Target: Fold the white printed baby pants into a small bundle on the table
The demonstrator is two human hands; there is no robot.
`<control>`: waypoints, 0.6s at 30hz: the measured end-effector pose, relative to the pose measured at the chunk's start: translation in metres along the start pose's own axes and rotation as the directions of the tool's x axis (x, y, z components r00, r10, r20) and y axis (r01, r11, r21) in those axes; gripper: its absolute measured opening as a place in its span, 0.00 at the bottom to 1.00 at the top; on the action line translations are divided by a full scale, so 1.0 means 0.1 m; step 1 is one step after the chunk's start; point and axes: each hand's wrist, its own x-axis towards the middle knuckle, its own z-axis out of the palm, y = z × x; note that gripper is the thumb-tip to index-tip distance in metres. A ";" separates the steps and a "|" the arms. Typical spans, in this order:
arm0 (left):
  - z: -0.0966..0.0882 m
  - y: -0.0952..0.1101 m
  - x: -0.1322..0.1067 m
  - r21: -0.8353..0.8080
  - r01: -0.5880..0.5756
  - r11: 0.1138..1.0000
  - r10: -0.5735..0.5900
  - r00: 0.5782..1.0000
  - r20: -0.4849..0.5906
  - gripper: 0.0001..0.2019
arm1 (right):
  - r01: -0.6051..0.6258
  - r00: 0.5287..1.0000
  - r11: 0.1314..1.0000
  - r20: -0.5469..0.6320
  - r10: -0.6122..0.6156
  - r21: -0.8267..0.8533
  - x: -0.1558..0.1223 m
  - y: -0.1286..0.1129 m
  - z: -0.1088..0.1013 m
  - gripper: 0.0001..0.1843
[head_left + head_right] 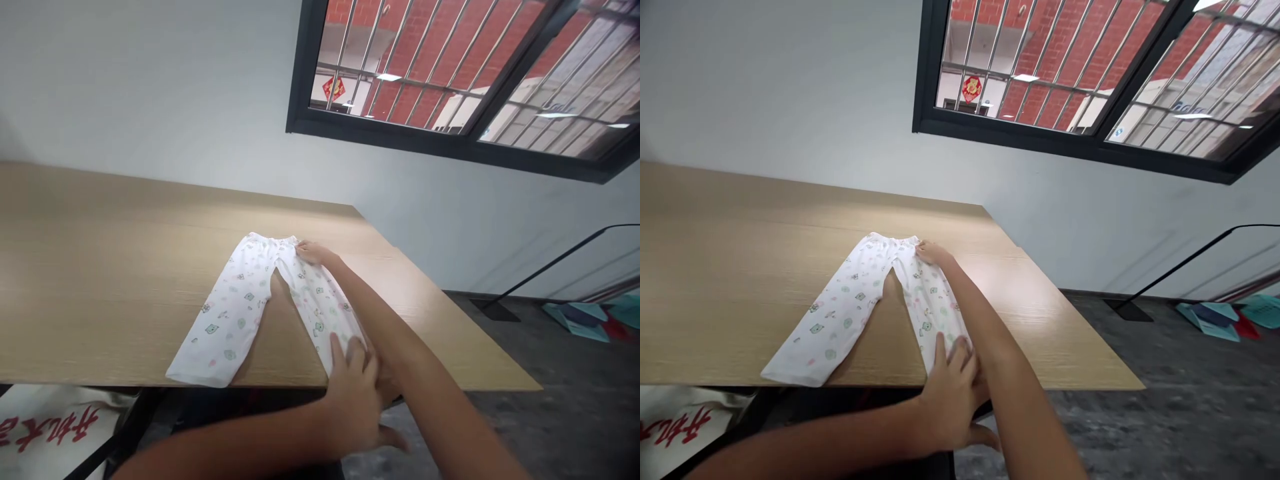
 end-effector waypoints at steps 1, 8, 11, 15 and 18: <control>0.06 0.07 -0.07 0.021 0.016 1.000 -0.015 0.999 -0.034 0.35 | -0.008 1.000 1.000 -0.004 0.008 0.017 -0.02 -0.01 0.00 0.17; 0.14 0.00 -0.04 -0.021 0.255 0.967 -0.255 0.967 -0.006 0.10 | -0.166 0.986 0.945 0.034 0.164 0.280 0.01 -0.09 -0.04 0.09; -0.11 -0.06 -0.03 -0.168 0.207 0.964 -0.193 0.976 0.097 0.04 | -0.189 0.982 0.850 0.104 0.158 0.492 0.00 -0.13 -0.14 0.08; -0.75 -0.20 -0.37 -0.540 0.435 0.720 -0.552 0.831 -0.067 0.05 | -0.095 0.994 0.701 0.100 0.034 0.707 -0.03 -0.34 -0.33 0.11; -1.15 -0.44 -0.87 -0.615 0.668 0.419 -0.881 0.462 -0.099 0.09 | 0.016 0.994 0.681 0.063 -0.091 0.732 0.01 -0.67 -0.29 0.13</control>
